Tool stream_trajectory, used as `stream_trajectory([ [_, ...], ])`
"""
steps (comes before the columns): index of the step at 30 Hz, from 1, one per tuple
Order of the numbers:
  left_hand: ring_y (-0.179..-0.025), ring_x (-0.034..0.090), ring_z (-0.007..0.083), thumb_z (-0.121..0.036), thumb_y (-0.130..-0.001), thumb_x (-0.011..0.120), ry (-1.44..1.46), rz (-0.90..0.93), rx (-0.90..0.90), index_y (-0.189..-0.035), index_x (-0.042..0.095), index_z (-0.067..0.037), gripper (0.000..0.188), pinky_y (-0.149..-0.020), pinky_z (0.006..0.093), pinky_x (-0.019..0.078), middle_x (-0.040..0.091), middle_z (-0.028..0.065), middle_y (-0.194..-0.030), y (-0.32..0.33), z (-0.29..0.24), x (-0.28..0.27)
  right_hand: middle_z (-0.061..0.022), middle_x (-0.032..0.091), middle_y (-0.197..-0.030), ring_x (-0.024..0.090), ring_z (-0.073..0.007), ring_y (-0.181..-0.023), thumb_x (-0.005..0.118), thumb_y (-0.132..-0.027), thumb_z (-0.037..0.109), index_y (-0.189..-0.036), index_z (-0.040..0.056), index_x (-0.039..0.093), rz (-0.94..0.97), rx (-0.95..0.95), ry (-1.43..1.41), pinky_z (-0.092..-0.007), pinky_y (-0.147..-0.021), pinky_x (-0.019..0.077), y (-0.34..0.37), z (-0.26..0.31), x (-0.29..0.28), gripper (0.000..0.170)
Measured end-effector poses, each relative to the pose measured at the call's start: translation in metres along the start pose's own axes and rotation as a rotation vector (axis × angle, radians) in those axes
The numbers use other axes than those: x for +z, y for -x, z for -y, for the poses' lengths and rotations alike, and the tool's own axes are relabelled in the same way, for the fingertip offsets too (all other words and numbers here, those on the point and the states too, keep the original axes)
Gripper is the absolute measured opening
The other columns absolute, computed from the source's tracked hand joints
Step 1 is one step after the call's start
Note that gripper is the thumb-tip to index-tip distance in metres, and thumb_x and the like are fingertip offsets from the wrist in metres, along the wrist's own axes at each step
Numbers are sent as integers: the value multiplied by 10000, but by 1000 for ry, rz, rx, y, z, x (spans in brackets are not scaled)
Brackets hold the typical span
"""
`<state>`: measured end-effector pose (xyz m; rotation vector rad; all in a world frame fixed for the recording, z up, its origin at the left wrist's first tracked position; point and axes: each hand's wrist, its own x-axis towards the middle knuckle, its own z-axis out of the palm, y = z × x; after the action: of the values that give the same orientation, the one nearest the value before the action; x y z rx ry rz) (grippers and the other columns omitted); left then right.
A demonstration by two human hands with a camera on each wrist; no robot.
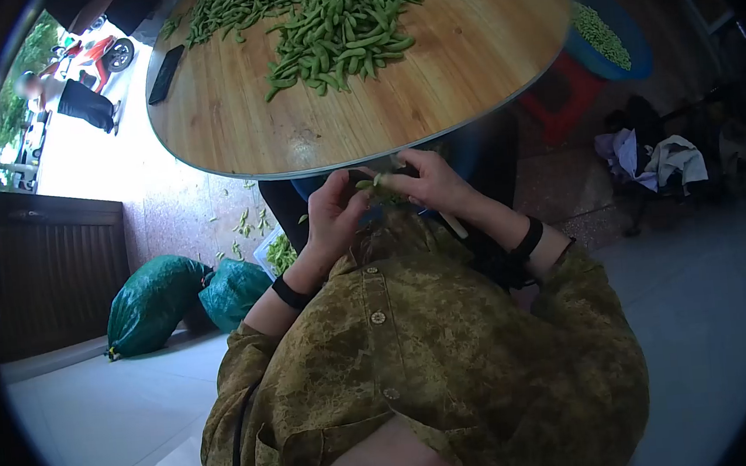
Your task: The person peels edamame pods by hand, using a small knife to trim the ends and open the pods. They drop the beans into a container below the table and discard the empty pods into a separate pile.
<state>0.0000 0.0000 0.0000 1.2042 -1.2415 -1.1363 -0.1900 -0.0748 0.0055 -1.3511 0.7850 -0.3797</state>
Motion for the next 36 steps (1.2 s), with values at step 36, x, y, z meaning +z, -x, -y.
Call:
stream_trajectory([
  [36,-728,547,35,-70,-883,618,437,-22,-77,-1054,619,-31,176,-637,177,417,634,-25,-862,-8,4,4,-4,482,-719,410,-32,-499,453,-961,104,-1329,37,458,118,-141,-341,-166,-401,339,14,20,14,374],
])
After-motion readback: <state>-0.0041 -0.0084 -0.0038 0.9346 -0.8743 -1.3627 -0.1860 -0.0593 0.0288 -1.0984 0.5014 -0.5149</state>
